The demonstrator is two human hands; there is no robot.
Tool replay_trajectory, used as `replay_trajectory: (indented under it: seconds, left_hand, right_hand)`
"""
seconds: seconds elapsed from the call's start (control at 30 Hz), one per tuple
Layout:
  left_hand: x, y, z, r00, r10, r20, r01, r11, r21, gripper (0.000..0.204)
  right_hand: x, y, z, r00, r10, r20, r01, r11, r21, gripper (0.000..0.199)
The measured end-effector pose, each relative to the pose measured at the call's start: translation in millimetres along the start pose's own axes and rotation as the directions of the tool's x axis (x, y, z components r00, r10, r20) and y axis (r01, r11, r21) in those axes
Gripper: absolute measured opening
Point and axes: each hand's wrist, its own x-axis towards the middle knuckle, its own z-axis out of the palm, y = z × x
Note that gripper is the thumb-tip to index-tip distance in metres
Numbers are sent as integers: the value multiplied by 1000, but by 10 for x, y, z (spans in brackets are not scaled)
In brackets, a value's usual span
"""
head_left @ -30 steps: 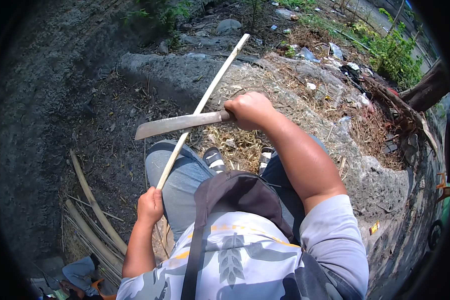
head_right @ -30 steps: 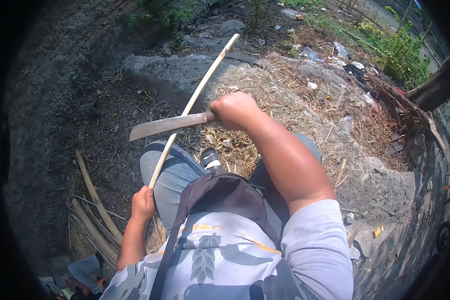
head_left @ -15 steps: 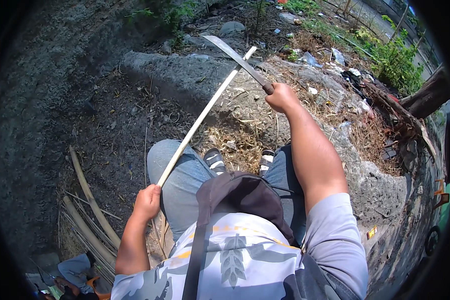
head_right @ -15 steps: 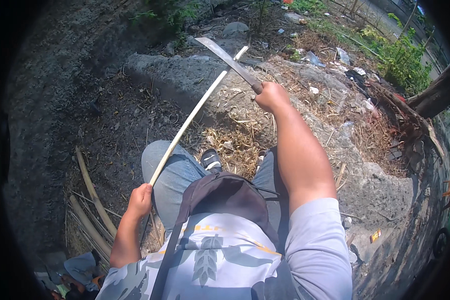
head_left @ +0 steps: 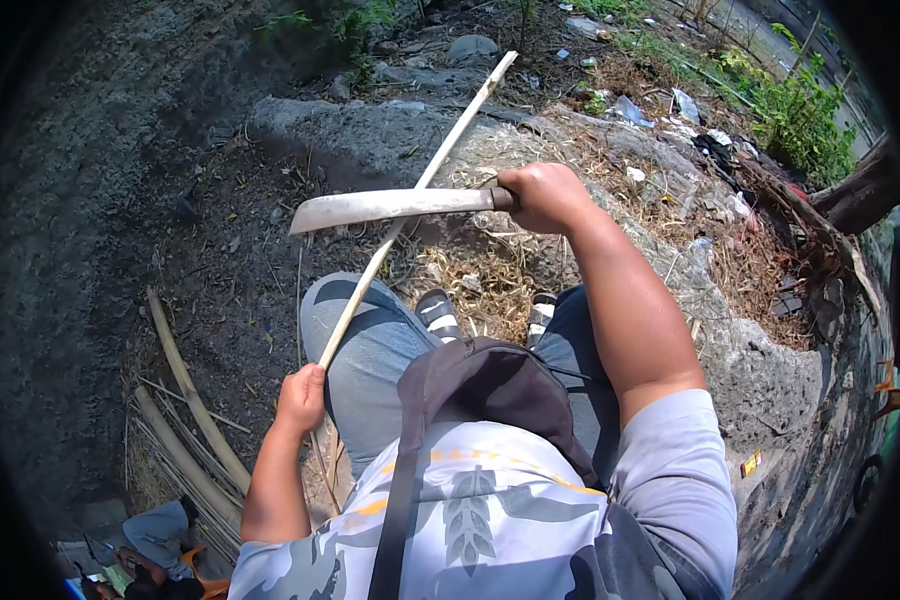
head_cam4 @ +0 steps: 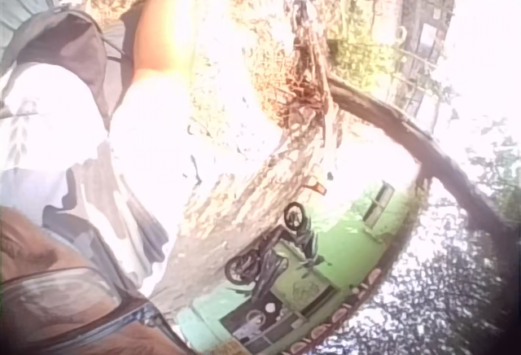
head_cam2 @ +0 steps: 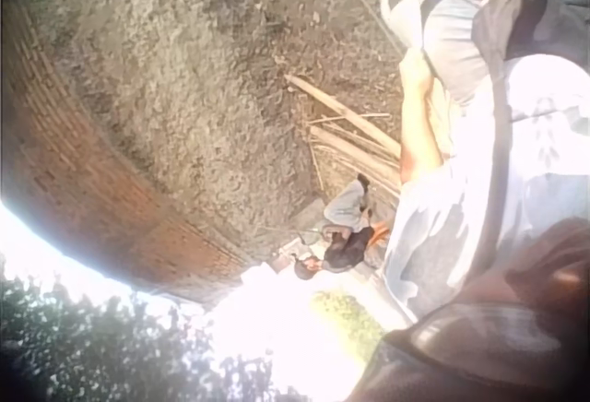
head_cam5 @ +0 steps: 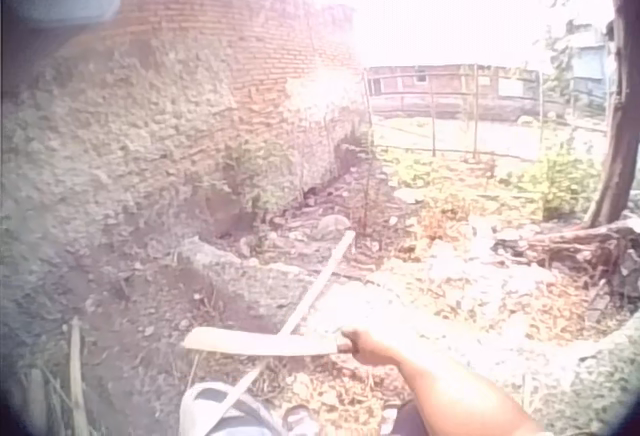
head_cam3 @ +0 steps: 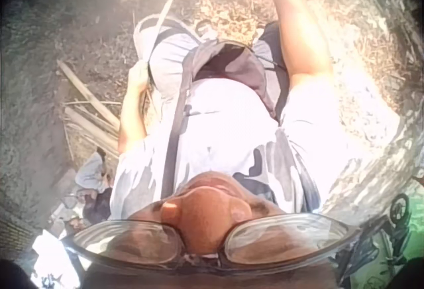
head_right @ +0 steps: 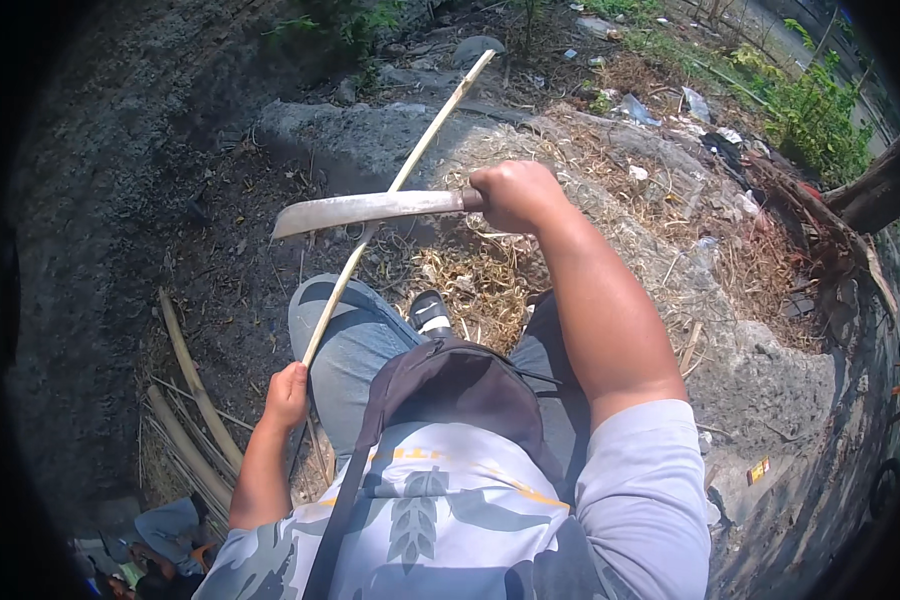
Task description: The person repeatedly shaves and trims a long bamboo strip using a machete while holding it by hand.
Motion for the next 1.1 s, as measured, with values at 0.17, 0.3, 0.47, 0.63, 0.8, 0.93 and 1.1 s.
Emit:
replay_trajectory:
  seconds: [0.17,0.3,0.47,0.63,0.8,0.93,1.1]
  left_hand:
    - [62,52,-2,999,12,41,-12,1000,0,44]
    - [-33,-355,114,997,-75,11,76,986,-151,45]
    - [-29,-104,76,999,-7,-32,4,998,-66,47]
    - [-35,-141,118,999,-9,-46,7,999,-41,47]
    - [-54,11,146,996,3,-86,-1,1000,25,48]
    - [-91,134,220,986,39,-165,-5,980,201,46]
    - [-137,176,250,973,15,-230,54,955,290,48]
  right_hand:
    - [58,761,98,671,732,-119,-706,679,202,23]
    - [-17,1182,433,536,842,56,-788,476,391,35]
    - [71,972,407,586,803,109,-720,455,524,38]
    - [162,825,320,637,767,-75,-631,575,520,32]
    - [170,459,185,744,607,-279,-420,750,511,28]
    - [114,279,145,896,290,-337,-218,947,235,22]
    - [126,-93,121,985,-127,-118,113,986,-120,9]
